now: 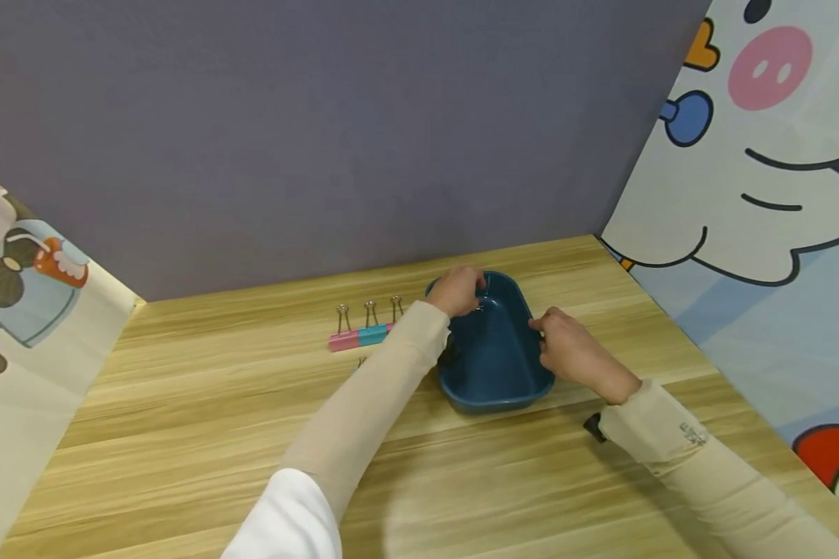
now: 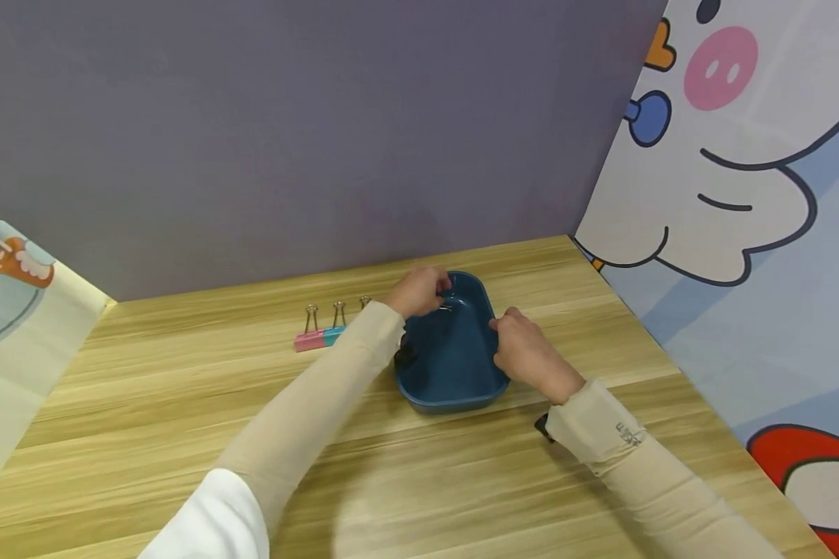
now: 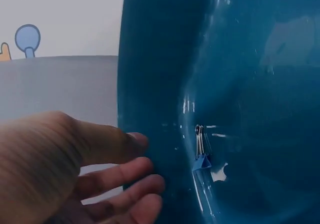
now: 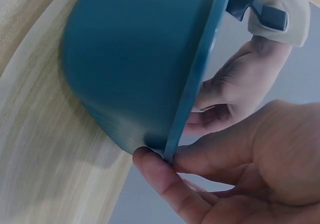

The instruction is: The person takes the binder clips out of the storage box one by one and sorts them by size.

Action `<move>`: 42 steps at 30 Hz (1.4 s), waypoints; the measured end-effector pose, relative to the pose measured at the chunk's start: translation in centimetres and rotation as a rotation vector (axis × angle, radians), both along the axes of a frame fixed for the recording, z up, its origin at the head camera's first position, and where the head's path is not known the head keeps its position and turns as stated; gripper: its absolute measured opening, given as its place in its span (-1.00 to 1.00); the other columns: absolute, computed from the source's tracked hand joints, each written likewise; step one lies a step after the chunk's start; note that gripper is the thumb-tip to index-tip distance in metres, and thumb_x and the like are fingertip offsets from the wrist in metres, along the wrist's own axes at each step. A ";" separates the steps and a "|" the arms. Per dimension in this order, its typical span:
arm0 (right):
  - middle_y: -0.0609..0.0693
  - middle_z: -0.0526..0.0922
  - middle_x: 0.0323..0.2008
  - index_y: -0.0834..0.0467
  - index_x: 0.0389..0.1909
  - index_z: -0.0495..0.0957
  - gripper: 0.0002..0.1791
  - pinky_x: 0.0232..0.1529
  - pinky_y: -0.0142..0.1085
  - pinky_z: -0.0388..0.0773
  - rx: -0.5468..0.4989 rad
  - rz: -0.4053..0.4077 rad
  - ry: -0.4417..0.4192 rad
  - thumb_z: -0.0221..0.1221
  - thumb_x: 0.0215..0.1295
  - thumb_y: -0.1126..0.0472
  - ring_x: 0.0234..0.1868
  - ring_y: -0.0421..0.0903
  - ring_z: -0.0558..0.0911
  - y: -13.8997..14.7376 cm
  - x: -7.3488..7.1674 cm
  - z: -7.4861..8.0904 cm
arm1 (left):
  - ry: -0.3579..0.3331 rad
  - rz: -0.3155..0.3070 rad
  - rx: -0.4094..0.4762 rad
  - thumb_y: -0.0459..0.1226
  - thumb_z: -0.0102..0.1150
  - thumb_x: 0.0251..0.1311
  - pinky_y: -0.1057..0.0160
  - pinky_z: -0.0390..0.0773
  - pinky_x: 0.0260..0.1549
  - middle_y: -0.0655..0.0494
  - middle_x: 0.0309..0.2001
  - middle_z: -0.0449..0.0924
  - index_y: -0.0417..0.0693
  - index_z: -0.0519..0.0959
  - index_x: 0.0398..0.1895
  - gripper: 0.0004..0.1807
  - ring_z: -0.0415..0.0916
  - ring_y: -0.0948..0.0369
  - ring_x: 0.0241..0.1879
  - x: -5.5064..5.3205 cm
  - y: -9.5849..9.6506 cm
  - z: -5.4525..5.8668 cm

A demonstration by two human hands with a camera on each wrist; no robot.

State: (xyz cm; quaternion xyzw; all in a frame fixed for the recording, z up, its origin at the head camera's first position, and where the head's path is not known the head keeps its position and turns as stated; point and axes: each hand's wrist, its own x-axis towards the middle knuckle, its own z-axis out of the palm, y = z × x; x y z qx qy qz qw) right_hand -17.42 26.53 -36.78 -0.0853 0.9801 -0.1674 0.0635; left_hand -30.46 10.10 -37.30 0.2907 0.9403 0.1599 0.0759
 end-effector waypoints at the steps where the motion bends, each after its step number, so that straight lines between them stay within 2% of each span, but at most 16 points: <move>1: 0.39 0.41 -0.07 0.56 0.12 0.37 -0.53 -0.25 -0.20 0.46 -0.002 -0.001 0.002 0.03 0.12 0.55 -0.21 0.07 0.50 0.0 0.0 0.0 | -0.006 0.004 -0.017 -0.37 0.20 0.17 0.26 0.47 -0.07 0.08 0.09 0.51 -0.04 0.57 0.08 -0.63 0.44 0.15 0.05 0.0 0.0 -0.1; 4: 0.39 0.41 -0.07 0.56 0.12 0.36 -0.53 -0.26 -0.20 0.46 -0.004 0.001 0.004 0.03 0.12 0.55 -0.22 0.06 0.50 -0.1 0.1 0.1 | -0.006 0.012 -0.084 -0.34 0.17 0.21 0.24 0.48 -0.09 0.09 0.09 0.51 -0.02 0.58 0.08 -0.65 0.46 0.14 0.04 -0.1 -0.1 -0.3; 8: 0.40 0.41 -0.07 0.56 0.11 0.37 -0.53 -0.23 -0.18 0.47 0.000 0.011 0.011 0.03 0.12 0.55 -0.19 0.08 0.50 -0.4 0.0 0.1 | 0.006 0.021 -0.169 -0.30 0.09 0.28 0.22 0.50 -0.33 0.04 -0.05 0.55 -0.02 0.62 -0.11 -0.82 0.52 0.15 -0.21 0.0 -0.2 -0.8; 11: 0.40 0.41 -0.06 0.56 0.11 0.37 -0.54 -0.21 -0.17 0.48 -0.001 0.012 0.015 0.03 0.12 0.55 -0.17 0.09 0.51 -0.5 0.0 0.1 | 0.022 0.046 -0.187 -0.31 0.05 0.29 0.19 0.46 -0.46 0.02 -0.17 0.56 -0.03 0.60 -0.24 -0.89 0.48 0.16 -0.36 0.0 -0.2 -1.4; 16: 0.39 0.41 -0.05 0.55 0.12 0.37 -0.53 -0.20 -0.17 0.49 -0.003 0.005 0.016 0.03 0.13 0.55 -0.15 0.11 0.51 -0.7 0.1 0.2 | 0.087 0.073 -0.201 -0.30 0.10 0.26 0.17 0.50 -0.42 0.03 -0.15 0.58 -0.03 0.59 -0.15 -0.86 0.51 0.16 -0.32 -0.1 -0.1 -2.2; 20: 0.39 0.41 -0.05 0.55 0.12 0.37 -0.53 -0.20 -0.17 0.49 -0.005 0.012 0.023 0.02 0.13 0.55 -0.14 0.12 0.52 -0.8 0.1 0.2 | 0.093 0.070 -0.202 -0.30 0.11 0.26 0.17 0.52 -0.44 0.01 -0.14 0.58 -0.03 0.60 -0.10 -0.82 0.53 0.14 -0.31 -0.1 0.0 -2.6; 25: 0.39 0.42 -0.06 0.56 0.11 0.38 -0.53 -0.18 -0.16 0.49 -0.003 0.025 0.035 0.01 0.12 0.56 -0.12 0.16 0.51 -0.8 0.0 0.2 | 0.082 0.055 -0.194 -0.28 0.10 0.28 0.21 0.50 -0.46 0.00 -0.15 0.59 -0.06 0.60 -0.11 -0.83 0.53 0.15 -0.33 0.0 0.0 -2.5; 30: 0.39 0.42 -0.06 0.55 0.11 0.38 -0.53 -0.17 -0.14 0.50 0.002 0.022 0.034 0.02 0.11 0.56 -0.10 0.17 0.51 -0.8 0.0 0.2 | 0.041 0.006 -0.189 -0.33 0.10 0.28 0.24 0.49 -0.32 -0.04 -0.02 0.56 -0.11 0.56 0.00 -0.75 0.53 0.14 -0.22 0.0 0.0 -2.4; 34: 0.39 0.42 -0.07 0.56 0.11 0.38 -0.53 -0.17 -0.15 0.50 -0.003 0.016 0.026 0.02 0.12 0.55 -0.12 0.16 0.52 -0.7 -0.1 0.2 | 0.036 -0.035 -0.180 -0.30 0.12 0.28 0.25 0.50 -0.22 -0.04 0.01 0.54 -0.13 0.53 0.06 -0.71 0.53 0.13 -0.16 0.1 0.2 -2.2; 37: 0.39 0.42 -0.08 0.56 0.10 0.38 -0.53 -0.19 -0.17 0.49 -0.008 0.010 0.018 0.02 0.11 0.55 -0.14 0.15 0.52 -0.5 -0.1 0.1 | 0.040 -0.055 -0.146 -0.26 0.13 0.29 0.27 0.50 -0.29 -0.03 -0.08 0.55 -0.15 0.53 0.01 -0.73 0.53 0.15 -0.27 0.4 0.6 -1.8; 42: 0.40 0.41 -0.09 0.57 0.10 0.37 -0.53 -0.22 -0.18 0.47 -0.009 -0.004 0.001 0.02 0.11 0.56 -0.18 0.14 0.52 -0.1 -0.1 -0.1 | 0.060 -0.071 -0.065 -0.26 0.15 0.27 0.29 0.44 -0.49 0.00 -0.43 0.49 -0.14 0.54 -0.29 -0.89 0.43 0.20 -0.54 1.1 1.1 -0.5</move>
